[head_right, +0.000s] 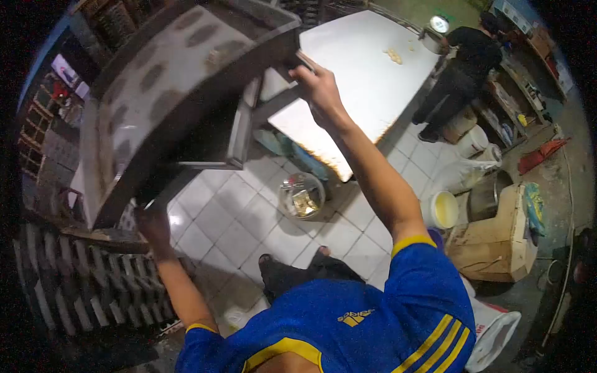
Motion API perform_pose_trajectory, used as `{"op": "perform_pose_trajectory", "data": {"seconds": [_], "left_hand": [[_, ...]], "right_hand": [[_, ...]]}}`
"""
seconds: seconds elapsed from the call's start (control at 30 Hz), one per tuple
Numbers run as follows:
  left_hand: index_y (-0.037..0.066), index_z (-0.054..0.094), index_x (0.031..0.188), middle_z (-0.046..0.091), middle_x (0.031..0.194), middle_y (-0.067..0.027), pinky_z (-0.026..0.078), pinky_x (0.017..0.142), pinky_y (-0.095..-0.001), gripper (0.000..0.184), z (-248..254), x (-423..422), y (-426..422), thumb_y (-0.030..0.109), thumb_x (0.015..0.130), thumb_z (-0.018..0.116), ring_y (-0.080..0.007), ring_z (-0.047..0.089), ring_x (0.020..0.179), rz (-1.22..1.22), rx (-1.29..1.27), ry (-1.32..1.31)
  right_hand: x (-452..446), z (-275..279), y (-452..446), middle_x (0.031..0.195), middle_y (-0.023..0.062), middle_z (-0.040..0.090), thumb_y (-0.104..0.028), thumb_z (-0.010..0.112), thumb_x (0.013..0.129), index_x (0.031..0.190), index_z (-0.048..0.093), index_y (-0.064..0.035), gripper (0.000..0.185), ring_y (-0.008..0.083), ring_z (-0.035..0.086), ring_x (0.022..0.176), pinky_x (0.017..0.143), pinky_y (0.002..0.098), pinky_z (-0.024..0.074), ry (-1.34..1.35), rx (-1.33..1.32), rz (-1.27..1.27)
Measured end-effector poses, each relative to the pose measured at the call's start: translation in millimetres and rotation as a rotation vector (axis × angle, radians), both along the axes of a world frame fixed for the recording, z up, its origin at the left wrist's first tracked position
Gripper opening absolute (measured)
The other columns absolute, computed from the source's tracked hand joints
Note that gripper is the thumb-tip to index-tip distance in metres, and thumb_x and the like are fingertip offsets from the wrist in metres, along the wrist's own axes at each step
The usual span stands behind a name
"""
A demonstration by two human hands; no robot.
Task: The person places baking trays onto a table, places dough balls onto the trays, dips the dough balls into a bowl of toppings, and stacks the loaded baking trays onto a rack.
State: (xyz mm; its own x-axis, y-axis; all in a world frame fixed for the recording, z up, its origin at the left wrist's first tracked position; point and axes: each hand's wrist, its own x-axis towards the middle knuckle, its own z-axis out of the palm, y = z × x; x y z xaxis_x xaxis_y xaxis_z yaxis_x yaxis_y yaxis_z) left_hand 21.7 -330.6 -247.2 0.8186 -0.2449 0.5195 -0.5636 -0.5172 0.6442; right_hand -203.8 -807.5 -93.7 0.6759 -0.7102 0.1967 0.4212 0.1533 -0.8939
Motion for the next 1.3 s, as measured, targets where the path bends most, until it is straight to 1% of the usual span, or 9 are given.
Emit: {"op": "perform_pose_trajectory", "data": {"seconds": [0.13, 0.5, 0.57, 0.67, 0.83, 1.03, 1.07, 1.2, 1.3], "left_hand": [[0.01, 0.056, 0.141, 0.062, 0.137, -0.0085, 0.052, 0.105, -0.0424, 0.042, -110.9, -50.9, -156.2, 0.034, 0.107, 0.061, -0.025, 0.058, 0.126, -0.508, -0.773, 0.684], [0.011, 0.047, 0.159, 0.049, 0.164, -0.0101, 0.028, 0.13, -0.0501, 0.055, -340.9, -148.5, -403.6, 0.038, 0.112, 0.044, -0.0292, 0.041, 0.153, -1.177, -1.258, 1.118], [0.011, 0.048, 0.158, 0.051, 0.161, -0.0105, 0.028, 0.13, -0.0504, 0.058, -413.3, -168.8, -396.1, 0.043, 0.109, 0.051, -0.0308, 0.043, 0.151, -0.425, -0.124, 0.658], [0.012, 0.061, 0.143, 0.064, 0.142, -0.0056, 0.04, 0.122, -0.0468, 0.047, -375.0, -188.5, -430.6, 0.044, 0.109, 0.057, -0.0267, 0.056, 0.136, -0.46, -1.207, 1.272], [0.01, 0.058, 0.144, 0.062, 0.138, -0.0042, 0.046, 0.116, -0.0454, 0.047, -444.9, -192.9, -427.7, 0.039, 0.107, 0.066, -0.0248, 0.058, 0.13, -0.235, -1.376, 1.323], [0.0, 0.054, 0.148, 0.057, 0.146, -0.0111, 0.044, 0.115, -0.0403, 0.064, -362.6, -181.5, -426.2, 0.034, 0.1, 0.078, -0.027, 0.053, 0.132, -0.304, 0.119, 0.993], [0.0, 0.056, 0.148, 0.056, 0.15, -0.0118, 0.042, 0.118, -0.0407, 0.059, -352.1, -183.2, -432.4, 0.029, 0.101, 0.077, -0.0276, 0.051, 0.137, -0.271, 0.129, 1.03], [0.003, 0.059, 0.15, 0.057, 0.157, -0.0127, 0.043, 0.119, -0.0403, 0.055, -356.9, -191.5, -420.3, 0.023, 0.101, 0.074, -0.0256, 0.056, 0.136, -0.202, 0.143, 0.841], [0.006, 0.053, 0.156, 0.055, 0.159, -0.0123, 0.042, 0.121, -0.0442, 0.058, -300.2, -194.1, -421.9, 0.025, 0.103, 0.069, -0.0239, 0.054, 0.14, -0.046, 0.042, 1.246]], "right_hand": [[-83.9, -121.1, -133.2, 0.103, 0.0009, 0.069, -0.011, 0.063, 0.102, 0.153, 0.058, 0.0021, 0.053, 0.0072, 0.059, 0.084, 0.074, 0.0247, 0.0498, 0.101, -0.061, -0.106], [-177.9, -345.8, -375.3, 0.098, 0.0019, 0.072, -0.016, 0.061, 0.101, 0.124, 0.072, -0.0004, 0.03, 0.0085, 0.061, 0.075, 0.064, 0.0229, 0.0481, 0.3, -0.009, -0.236], [-179.3, -327.7, -367.5, 0.097, 0.0031, 0.074, -0.017, 0.061, 0.102, 0.123, 0.071, -0.0016, 0.028, 0.0086, 0.058, 0.065, 0.056, 0.0232, 0.0457, 0.359, 0.137, -0.213], [-179.6, -392.3, -420.4, 0.095, 0.0028, 0.073, -0.019, 0.061, 0.102, 0.118, 0.072, -0.0038, 0.024, 0.008, 0.053, 0.062, 0.053, 0.0239, 0.0387, 0.356, 0.044, -0.157], [-168.6, -428.3, -459.8, 0.102, 0.0015, 0.072, -0.015, 0.062, 0.099, 0.115, 0.071, -0.0022, 0.022, 0.0105, 0.061, 0.08, 0.067, 0.0265, 0.0446, 0.414, 0.077, -0.079], [-167.0, -454.3, -494.0, 0.09, 0.0005, 0.068, -0.002, 0.058, 0.091, 0.102, 0.07, 0.0007, 0.016, 0.0154, 0.063, 0.08, 0.069, 0.0333, 0.0503, 0.803, -0.085, 0.017], [-166.9, -444.5, -504.8, 0.101, 0.0085, 0.071, -0.001, 0.06, 0.095, 0.137, 0.067, 0.0028, 0.044, 0.0165, 0.062, 0.079, 0.071, 0.0334, 0.052, 1.035, -0.213, 0.065], [-162.9, -472.8, -563.2, 0.153, 0.0173, 0.054, -0.012, 0.061, 0.104, 0.15, 0.06, 0.0, 0.047, 0.0244, 0.06, 0.128, 0.107, 0.0384, 0.052, 0.884, -0.649, 0.315], [-131.9, -355.7, -565.3, 0.15, 0.0157, 0.058, -0.025, 0.055, 0.111, 0.148, 0.061, 0.0001, 0.045, 0.0271, 0.059, 0.131, 0.106, 0.0392, 0.051, 0.864, -0.102, 0.287]]}}
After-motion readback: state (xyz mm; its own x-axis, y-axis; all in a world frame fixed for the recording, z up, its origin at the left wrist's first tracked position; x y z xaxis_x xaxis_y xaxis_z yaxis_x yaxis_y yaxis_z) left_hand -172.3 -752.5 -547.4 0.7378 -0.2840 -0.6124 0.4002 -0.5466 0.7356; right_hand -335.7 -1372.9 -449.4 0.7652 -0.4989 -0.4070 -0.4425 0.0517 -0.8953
